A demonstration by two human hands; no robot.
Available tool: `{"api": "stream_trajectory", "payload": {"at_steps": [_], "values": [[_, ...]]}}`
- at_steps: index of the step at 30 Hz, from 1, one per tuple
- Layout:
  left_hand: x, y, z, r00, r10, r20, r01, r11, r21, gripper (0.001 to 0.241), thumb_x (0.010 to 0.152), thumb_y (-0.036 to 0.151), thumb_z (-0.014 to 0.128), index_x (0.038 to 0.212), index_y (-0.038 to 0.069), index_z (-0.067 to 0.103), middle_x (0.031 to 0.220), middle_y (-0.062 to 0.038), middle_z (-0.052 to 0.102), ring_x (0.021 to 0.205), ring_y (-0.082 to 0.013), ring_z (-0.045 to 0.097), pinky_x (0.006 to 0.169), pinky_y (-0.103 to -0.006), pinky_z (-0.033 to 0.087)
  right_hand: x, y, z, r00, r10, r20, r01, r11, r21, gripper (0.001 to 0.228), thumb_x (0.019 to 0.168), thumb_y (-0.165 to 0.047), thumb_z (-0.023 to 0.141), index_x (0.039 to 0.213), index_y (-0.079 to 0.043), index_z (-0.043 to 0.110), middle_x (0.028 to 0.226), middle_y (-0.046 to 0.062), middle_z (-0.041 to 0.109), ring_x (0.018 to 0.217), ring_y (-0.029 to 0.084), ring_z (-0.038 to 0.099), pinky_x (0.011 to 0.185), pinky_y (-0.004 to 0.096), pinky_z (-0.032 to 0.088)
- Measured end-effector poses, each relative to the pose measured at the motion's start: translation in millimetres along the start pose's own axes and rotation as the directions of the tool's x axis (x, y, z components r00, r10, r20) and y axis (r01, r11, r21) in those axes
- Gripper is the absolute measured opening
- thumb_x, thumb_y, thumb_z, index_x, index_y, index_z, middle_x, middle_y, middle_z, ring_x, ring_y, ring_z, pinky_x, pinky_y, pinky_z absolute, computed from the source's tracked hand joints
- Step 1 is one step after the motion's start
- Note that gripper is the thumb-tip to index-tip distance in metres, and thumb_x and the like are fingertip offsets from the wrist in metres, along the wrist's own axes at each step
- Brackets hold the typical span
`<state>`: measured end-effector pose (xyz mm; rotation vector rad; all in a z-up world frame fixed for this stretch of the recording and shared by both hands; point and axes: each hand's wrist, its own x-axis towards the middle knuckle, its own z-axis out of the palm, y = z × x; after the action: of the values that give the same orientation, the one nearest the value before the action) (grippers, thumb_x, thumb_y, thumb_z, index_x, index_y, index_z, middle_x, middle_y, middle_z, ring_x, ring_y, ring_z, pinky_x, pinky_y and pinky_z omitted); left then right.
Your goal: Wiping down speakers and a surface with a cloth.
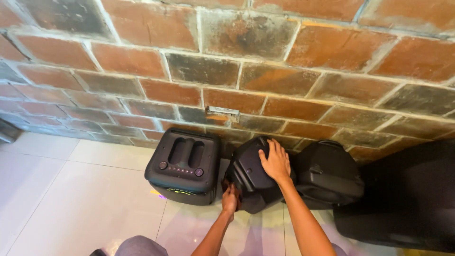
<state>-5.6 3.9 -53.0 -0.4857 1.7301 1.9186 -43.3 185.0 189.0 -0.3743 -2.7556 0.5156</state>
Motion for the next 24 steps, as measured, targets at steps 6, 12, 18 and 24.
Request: {"api": "stream_trajectory", "payload": {"at_steps": [6, 12, 18, 24], "values": [[-14.1, -2.9, -17.1, 0.95, -0.025, -0.312, -0.049, 0.973, -0.227, 0.058, 0.096, 0.042, 0.063, 0.138, 0.001, 0.063, 0.131, -0.013, 0.072, 0.113, -0.0245, 0.069, 0.095, -0.0363, 0.053, 0.4, -4.0, -8.0, 0.999, 0.03, 0.037, -0.029, 0.999, -0.019, 0.06, 0.094, -0.042, 0.058, 0.144, -0.011, 0.049, 0.153, 0.013, 0.048, 0.135, 0.036, 0.048, 0.109, 0.049, 0.039], [9.7, 15.0, -11.3, 0.954, -0.142, 0.262, 0.251, 0.857, -0.45, 0.077, 0.098, 0.064, 0.043, 0.154, 0.012, 0.044, 0.149, -0.005, 0.058, 0.131, -0.0228, 0.054, 0.112, -0.0407, 0.039, -0.4, -6.8, -8.4, 0.997, 0.042, 0.067, -0.04, 0.999, -0.017, 0.06, 0.095, -0.043, 0.058, 0.145, -0.011, 0.048, 0.154, 0.013, 0.046, 0.136, 0.037, 0.046, 0.11, 0.049, 0.037], [43.5, -3.1, -2.5, 0.949, -0.307, 0.074, 0.301, 0.81, -0.503, 0.064, 0.103, 0.052, 0.041, 0.152, 0.012, 0.045, 0.146, -0.008, 0.052, 0.128, -0.0274, 0.05, 0.108, -0.0484, 0.04, -0.7, -7.2, -7.6, 0.998, 0.031, 0.062, -0.03, 0.999, -0.022, 0.059, 0.096, -0.043, 0.058, 0.145, -0.011, 0.049, 0.153, 0.013, 0.047, 0.136, 0.036, 0.047, 0.112, 0.048, 0.036], [11.5, -2.3, -19.6, 0.982, 0.027, 0.185, 0.125, 0.641, -0.757, 0.051, 0.096, 0.035, 0.051, 0.139, 0.009, 0.06, 0.133, -0.009, 0.068, 0.119, -0.0268, 0.066, 0.096, -0.043, 0.058, -1.3, -3.0, -5.0, 0.999, 0.022, 0.047, -0.021, 1.0, -0.015, 0.059, 0.095, -0.042, 0.058, 0.145, -0.01, 0.049, 0.153, 0.013, 0.048, 0.136, 0.037, 0.047, 0.111, 0.048, 0.037]]}}
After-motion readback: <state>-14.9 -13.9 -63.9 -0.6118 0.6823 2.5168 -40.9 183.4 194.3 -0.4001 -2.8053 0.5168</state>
